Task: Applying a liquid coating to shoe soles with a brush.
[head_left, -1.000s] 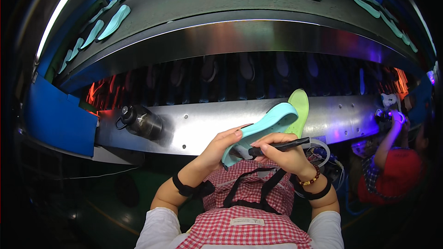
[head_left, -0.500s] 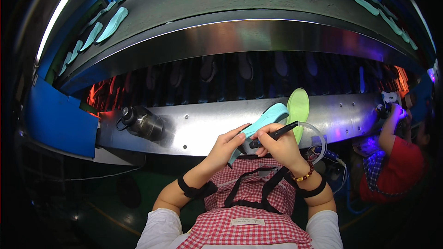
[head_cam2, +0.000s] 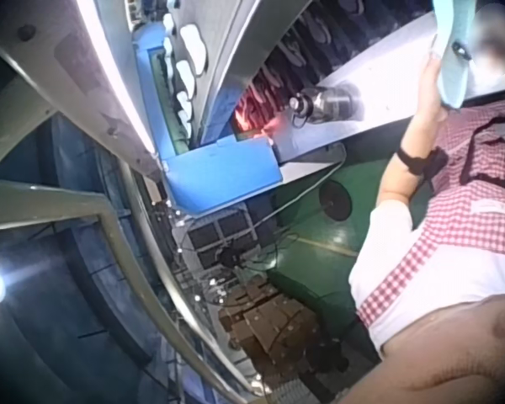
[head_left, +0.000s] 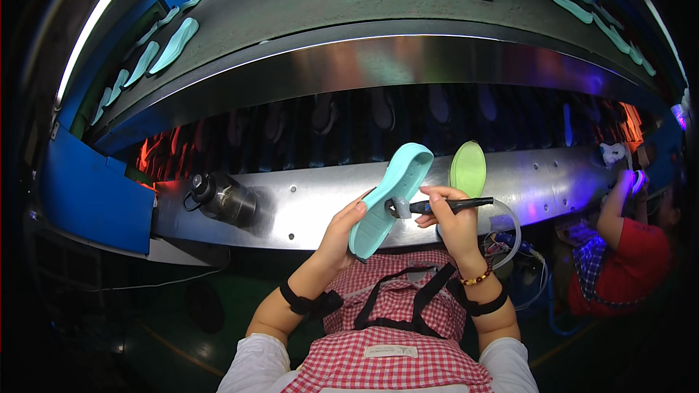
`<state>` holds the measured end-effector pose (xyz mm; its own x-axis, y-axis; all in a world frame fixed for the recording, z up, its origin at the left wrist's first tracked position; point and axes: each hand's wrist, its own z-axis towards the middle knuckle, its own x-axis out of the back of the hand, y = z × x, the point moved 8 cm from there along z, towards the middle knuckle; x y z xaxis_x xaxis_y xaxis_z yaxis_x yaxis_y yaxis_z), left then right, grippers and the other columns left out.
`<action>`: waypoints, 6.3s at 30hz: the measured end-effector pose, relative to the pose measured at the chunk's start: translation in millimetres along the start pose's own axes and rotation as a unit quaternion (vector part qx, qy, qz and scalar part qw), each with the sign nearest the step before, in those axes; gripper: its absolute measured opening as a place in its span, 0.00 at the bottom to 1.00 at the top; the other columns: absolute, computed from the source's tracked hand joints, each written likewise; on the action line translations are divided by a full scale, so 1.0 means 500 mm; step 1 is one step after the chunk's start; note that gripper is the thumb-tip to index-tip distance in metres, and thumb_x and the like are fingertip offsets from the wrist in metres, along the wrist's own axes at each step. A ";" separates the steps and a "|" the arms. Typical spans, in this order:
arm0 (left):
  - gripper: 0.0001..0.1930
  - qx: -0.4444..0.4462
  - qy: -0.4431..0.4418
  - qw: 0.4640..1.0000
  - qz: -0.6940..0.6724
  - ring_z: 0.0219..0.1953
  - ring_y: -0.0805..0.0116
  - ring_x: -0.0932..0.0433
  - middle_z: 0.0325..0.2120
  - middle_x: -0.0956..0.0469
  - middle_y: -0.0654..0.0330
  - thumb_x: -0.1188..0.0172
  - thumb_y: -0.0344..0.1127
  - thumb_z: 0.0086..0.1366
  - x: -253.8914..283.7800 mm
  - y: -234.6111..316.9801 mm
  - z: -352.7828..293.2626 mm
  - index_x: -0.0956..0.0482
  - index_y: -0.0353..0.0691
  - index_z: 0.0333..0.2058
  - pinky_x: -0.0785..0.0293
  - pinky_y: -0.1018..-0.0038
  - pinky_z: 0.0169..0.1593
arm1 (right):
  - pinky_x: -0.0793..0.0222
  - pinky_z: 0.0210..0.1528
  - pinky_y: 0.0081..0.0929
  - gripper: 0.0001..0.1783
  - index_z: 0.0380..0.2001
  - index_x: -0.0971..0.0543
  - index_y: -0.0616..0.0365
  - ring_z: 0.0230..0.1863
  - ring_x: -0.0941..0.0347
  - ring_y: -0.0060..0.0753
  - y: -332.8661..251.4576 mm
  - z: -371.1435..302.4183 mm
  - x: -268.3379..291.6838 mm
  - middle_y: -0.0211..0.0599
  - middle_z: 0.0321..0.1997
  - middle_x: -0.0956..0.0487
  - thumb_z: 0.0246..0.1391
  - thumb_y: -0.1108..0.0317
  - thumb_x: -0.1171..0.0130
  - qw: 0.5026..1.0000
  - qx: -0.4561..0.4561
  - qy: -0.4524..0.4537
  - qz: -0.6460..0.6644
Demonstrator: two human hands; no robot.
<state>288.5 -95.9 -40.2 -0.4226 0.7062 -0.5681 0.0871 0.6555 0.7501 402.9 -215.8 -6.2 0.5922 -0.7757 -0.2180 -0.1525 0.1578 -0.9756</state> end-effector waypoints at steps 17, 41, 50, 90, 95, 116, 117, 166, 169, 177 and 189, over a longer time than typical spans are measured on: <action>0.24 -0.031 0.006 0.993 -0.110 0.47 0.66 0.30 0.47 0.33 0.54 0.57 0.41 0.64 0.007 0.029 0.020 0.43 0.34 0.54 0.32 0.68 0.49 | 0.30 0.39 0.23 0.13 0.36 0.24 0.69 0.36 0.25 0.32 0.027 -0.019 -0.040 0.47 0.36 0.23 0.43 0.79 0.43 0.991 -0.005 -0.102 -0.086; 0.39 -0.348 0.129 0.571 0.732 0.62 0.48 0.53 0.60 0.56 0.42 0.45 0.44 0.54 -0.163 0.555 0.305 0.52 0.31 0.58 0.52 0.64 0.61 | 0.29 0.32 0.22 0.14 0.38 0.29 0.64 0.30 0.27 0.33 0.071 -0.090 0.277 0.50 0.42 0.27 0.45 0.80 0.46 0.964 -0.014 0.126 0.232; 0.42 -0.341 0.139 0.498 0.785 0.60 0.49 0.50 0.59 0.51 0.48 0.46 0.48 0.54 -0.183 0.579 0.357 0.60 0.39 0.61 0.53 0.57 0.59 | 0.29 0.34 0.23 0.13 0.34 0.27 0.67 0.30 0.27 0.33 0.097 -0.115 0.278 0.51 0.35 0.24 0.40 0.85 0.44 0.953 -0.058 0.145 0.259; 0.41 0.000 -0.025 0.970 -0.242 0.55 0.59 0.39 0.54 0.40 0.55 0.77 0.71 0.56 -0.046 -0.124 0.095 0.43 0.44 0.56 0.42 0.63 0.58 | 0.31 0.40 0.23 0.11 0.34 0.22 0.62 0.36 0.26 0.29 -0.036 0.048 -0.042 0.39 0.33 0.22 0.43 0.74 0.41 0.950 0.209 -0.100 -0.208; 0.37 -0.063 0.039 0.972 -0.223 0.46 0.61 0.32 0.43 0.31 0.58 0.72 0.70 0.56 0.025 -0.084 0.107 0.36 0.45 0.49 0.35 0.63 0.50 | 0.32 0.40 0.31 0.10 0.29 0.23 0.59 0.35 0.26 0.41 -0.042 -0.022 -0.080 0.43 0.31 0.23 0.38 0.73 0.41 0.893 0.231 -0.231 -0.311; 0.41 -0.018 -0.079 0.959 -0.272 0.40 0.55 0.26 0.40 0.27 0.53 0.76 0.71 0.56 -0.124 -0.027 0.046 0.35 0.41 0.50 0.29 0.61 0.46 | 0.31 0.42 0.25 0.11 0.33 0.22 0.64 0.37 0.25 0.29 -0.108 -0.035 -0.013 0.40 0.34 0.22 0.43 0.75 0.40 0.970 -0.004 -0.226 -0.086; 0.41 -0.028 -0.088 0.967 -0.239 0.38 0.57 0.26 0.39 0.27 0.53 0.77 0.70 0.56 -0.121 -0.025 0.050 0.34 0.41 0.49 0.29 0.62 0.45 | 0.31 0.44 0.24 0.12 0.34 0.22 0.62 0.37 0.25 0.28 -0.125 -0.053 -0.035 0.40 0.34 0.22 0.43 0.73 0.39 0.937 0.083 -0.301 -0.154; 0.42 -0.186 0.000 0.961 -0.204 0.39 0.56 0.27 0.42 0.31 0.48 0.73 0.72 0.54 -0.151 0.094 0.017 0.41 0.41 0.54 0.29 0.59 0.41 | 0.33 0.44 0.18 0.12 0.37 0.24 0.64 0.40 0.28 0.28 -0.046 -0.073 0.025 0.39 0.42 0.26 0.45 0.77 0.42 0.962 -0.103 -0.207 0.148; 0.39 -0.147 0.009 0.954 -0.261 0.51 0.53 0.33 0.55 0.42 0.52 0.69 0.66 0.58 -0.152 0.034 -0.002 0.52 0.44 0.60 0.29 0.53 0.45 | 0.32 0.40 0.16 0.13 0.38 0.24 0.64 0.37 0.28 0.25 -0.055 -0.073 0.006 0.37 0.40 0.25 0.46 0.76 0.42 0.930 -0.107 -0.147 0.318; 0.33 -0.082 -0.137 0.984 -0.076 0.43 0.55 0.27 0.46 0.31 0.46 0.60 0.55 0.60 -0.116 0.008 0.028 0.42 0.33 0.54 0.28 0.65 0.46 | 0.30 0.44 0.23 0.13 0.34 0.22 0.63 0.39 0.25 0.33 -0.161 -0.073 0.014 0.42 0.36 0.22 0.40 0.77 0.38 0.957 0.074 -0.254 -0.116; 0.32 0.129 -0.244 0.961 -0.024 0.43 0.62 0.26 0.45 0.31 0.47 0.50 0.46 0.57 -0.159 -0.006 0.026 0.43 0.29 0.54 0.27 0.70 0.44 | 0.28 0.42 0.26 0.11 0.32 0.22 0.62 0.39 0.24 0.37 -0.183 -0.101 -0.031 0.42 0.37 0.22 0.39 0.79 0.39 0.874 0.137 -0.429 -0.181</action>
<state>333.8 -150.6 -1.5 0.0359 0.6732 -0.7386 0.3262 0.6907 0.6454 367.7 -249.4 87.8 0.9558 -0.0805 0.2828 0.2939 0.2278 -0.9283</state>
